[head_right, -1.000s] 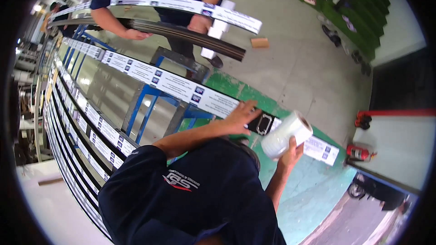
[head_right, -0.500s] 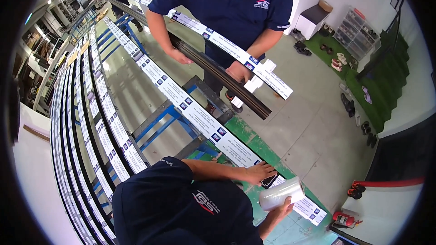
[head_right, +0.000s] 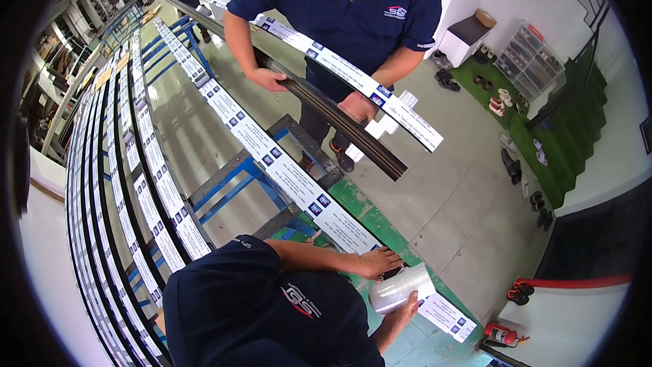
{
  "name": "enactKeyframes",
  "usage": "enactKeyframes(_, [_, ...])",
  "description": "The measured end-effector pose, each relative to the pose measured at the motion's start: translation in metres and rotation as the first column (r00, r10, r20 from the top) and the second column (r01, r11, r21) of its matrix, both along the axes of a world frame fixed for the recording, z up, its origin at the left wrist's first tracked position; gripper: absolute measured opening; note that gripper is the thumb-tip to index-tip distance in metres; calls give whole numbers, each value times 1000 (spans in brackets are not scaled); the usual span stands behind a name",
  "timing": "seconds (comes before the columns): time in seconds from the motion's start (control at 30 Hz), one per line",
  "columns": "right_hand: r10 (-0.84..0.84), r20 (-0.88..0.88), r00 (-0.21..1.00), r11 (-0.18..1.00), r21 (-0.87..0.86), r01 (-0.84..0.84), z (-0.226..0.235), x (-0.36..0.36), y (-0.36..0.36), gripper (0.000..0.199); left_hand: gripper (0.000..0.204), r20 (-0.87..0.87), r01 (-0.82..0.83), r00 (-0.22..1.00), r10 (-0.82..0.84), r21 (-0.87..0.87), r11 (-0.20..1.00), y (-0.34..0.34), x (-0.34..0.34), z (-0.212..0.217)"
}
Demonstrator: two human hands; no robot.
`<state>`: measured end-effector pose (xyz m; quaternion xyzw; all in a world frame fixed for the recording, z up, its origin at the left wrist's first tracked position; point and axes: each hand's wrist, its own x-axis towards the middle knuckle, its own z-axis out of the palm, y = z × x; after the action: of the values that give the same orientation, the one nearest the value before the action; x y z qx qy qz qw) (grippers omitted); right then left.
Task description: The person wraps cardboard protectors onto metal rails, then secures them with plastic stretch wrap.
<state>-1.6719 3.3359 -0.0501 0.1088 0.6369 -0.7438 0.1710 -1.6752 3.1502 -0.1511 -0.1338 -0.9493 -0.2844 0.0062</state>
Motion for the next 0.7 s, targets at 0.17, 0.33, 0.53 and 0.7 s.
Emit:
enactKeyframes(0.17, [41, 28, 999, 998, -56, -39, 1, 6, -6, 71, 104, 71, 36, 997, -38, 27, 999, -6, -1, 3])
enactKeyframes(0.33, [74, 77, 994, 996, -48, -70, -9, 5, -5, 70, 100, -146, 2, 989, -4, -15, 1000, -7, 1, -16])
enactKeyframes(0.53, [122, 103, 987, 992, -37, -119, -5, -1, 1, 77, 123, 35, -63, 997, 65, -44, 997, -19, 6, -18])
enactKeyframes(0.7, [305, 186, 934, 950, -129, -284, -23, -33, 23, 81, 109, 100, -183, 975, 197, -137, 974, -35, 7, -39])
